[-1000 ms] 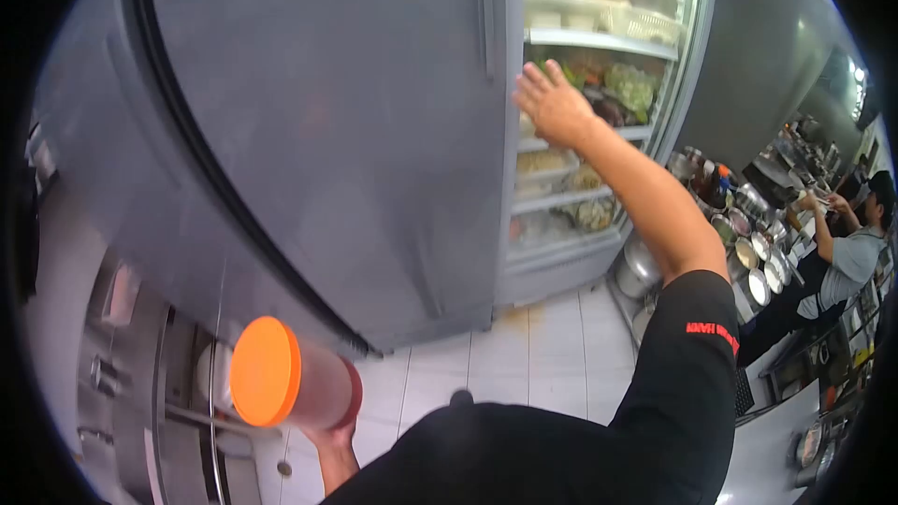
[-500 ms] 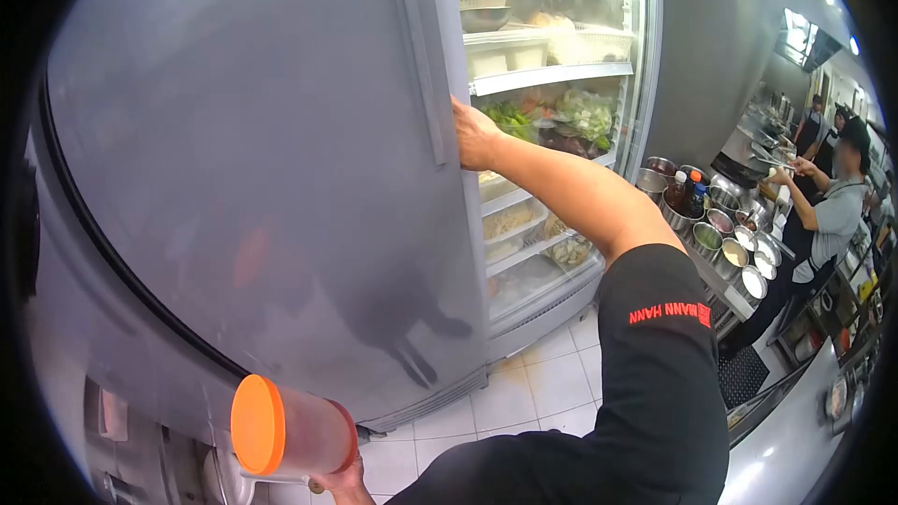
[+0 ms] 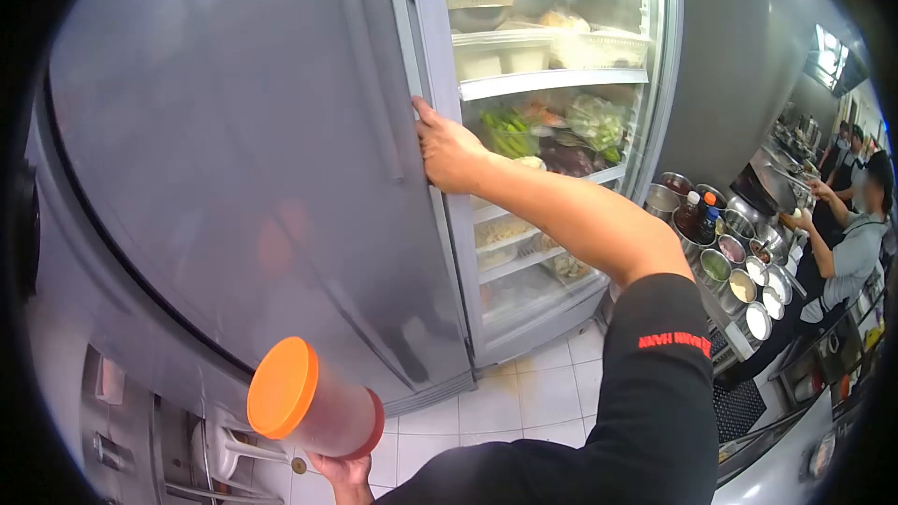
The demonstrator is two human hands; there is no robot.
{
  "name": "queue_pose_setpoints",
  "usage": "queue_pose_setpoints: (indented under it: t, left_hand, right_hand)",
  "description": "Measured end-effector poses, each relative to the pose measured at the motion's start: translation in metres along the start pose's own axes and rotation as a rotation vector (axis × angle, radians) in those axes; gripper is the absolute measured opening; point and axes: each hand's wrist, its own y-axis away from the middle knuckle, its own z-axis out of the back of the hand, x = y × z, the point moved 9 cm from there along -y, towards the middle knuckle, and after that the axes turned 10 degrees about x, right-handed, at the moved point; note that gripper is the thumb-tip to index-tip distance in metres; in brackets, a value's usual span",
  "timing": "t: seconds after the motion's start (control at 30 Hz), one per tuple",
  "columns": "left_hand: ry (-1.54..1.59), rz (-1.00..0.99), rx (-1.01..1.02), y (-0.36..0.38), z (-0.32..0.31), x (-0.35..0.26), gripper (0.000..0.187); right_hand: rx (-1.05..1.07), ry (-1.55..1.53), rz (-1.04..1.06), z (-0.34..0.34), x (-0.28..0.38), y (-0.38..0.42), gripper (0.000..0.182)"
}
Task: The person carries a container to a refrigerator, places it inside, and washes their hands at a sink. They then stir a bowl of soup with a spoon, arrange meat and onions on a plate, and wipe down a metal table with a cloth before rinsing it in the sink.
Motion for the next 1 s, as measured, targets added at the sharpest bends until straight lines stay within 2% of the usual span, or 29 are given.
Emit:
queue_pose_setpoints:
  t: [0.07, 0.23, 0.3, 0.37, 0.43, 0.53, 0.57, 0.63, 0.7, 0.8, 0.87, 0.9, 0.97, 1.0]
  left_hand:
    - [0.039, 0.083, 0.101, -0.016, -0.019, 0.023, 0.056]
    - [0.037, 0.262, 0.289, -0.06, -0.041, 0.076, 0.059]
    - [0.025, 0.305, 0.372, -0.083, -0.053, 0.101, 0.065]
    - [0.056, 0.367, 0.483, -0.112, -0.086, 0.131, 0.071]
    - [0.047, 0.394, 0.587, -0.149, -0.132, 0.16, 0.072]
    - [0.019, 0.37, 0.746, -0.199, -0.21, 0.203, 0.066]
    - [0.021, 0.316, 0.767, -0.216, -0.233, 0.215, 0.065]
    - [-0.042, 0.201, 0.794, -0.246, -0.281, 0.238, 0.059]
    - [-0.048, 0.176, 0.878, -0.273, -0.34, 0.262, 0.053]
    - [0.015, 0.1, 0.969, -0.322, -0.419, 0.301, 0.048]
    - [-0.105, -0.015, 1.058, -0.347, -0.464, 0.319, 0.048]
    - [-0.073, -0.015, 1.042, -0.364, -0.482, 0.33, 0.043]
    - [-0.207, -0.124, 1.028, -0.389, -0.518, 0.346, 0.044]
    - [-0.189, -0.106, 0.981, -0.408, -0.531, 0.36, 0.042]
  right_hand:
    - [0.051, -0.036, -0.044, 0.006, 0.002, 0.026, 0.034]
    - [-0.271, -0.424, -0.049, 0.062, 0.004, 0.15, 0.032]
    - [-0.553, -0.583, -0.18, 0.09, -0.008, 0.228, 0.028]
    - [-0.692, -0.656, -0.406, 0.078, -0.013, 0.304, 0.044]
    - [-0.692, -0.68, -0.648, 0.053, -0.005, 0.359, 0.074]
    - [-0.673, -1.101, -1.017, -0.019, 0.045, 0.43, 0.109]
    - [-0.616, -1.092, -1.072, -0.016, 0.046, 0.443, 0.131]
    - [-0.714, -1.022, -1.236, -0.015, 0.051, 0.486, 0.128]
    - [-0.98, -1.034, -1.258, -0.018, 0.037, 0.516, 0.123]
    - [-0.976, -0.948, -1.341, -0.034, 0.03, 0.57, 0.118]
    - [-0.969, -0.917, -1.408, -0.043, 0.025, 0.596, 0.106]
    - [-0.987, -0.911, -1.454, -0.048, 0.023, 0.609, 0.103]
    - [-0.927, -0.816, -1.513, -0.052, 0.019, 0.627, 0.088]
    - [-0.906, -0.792, -1.548, -0.054, 0.018, 0.635, 0.087]
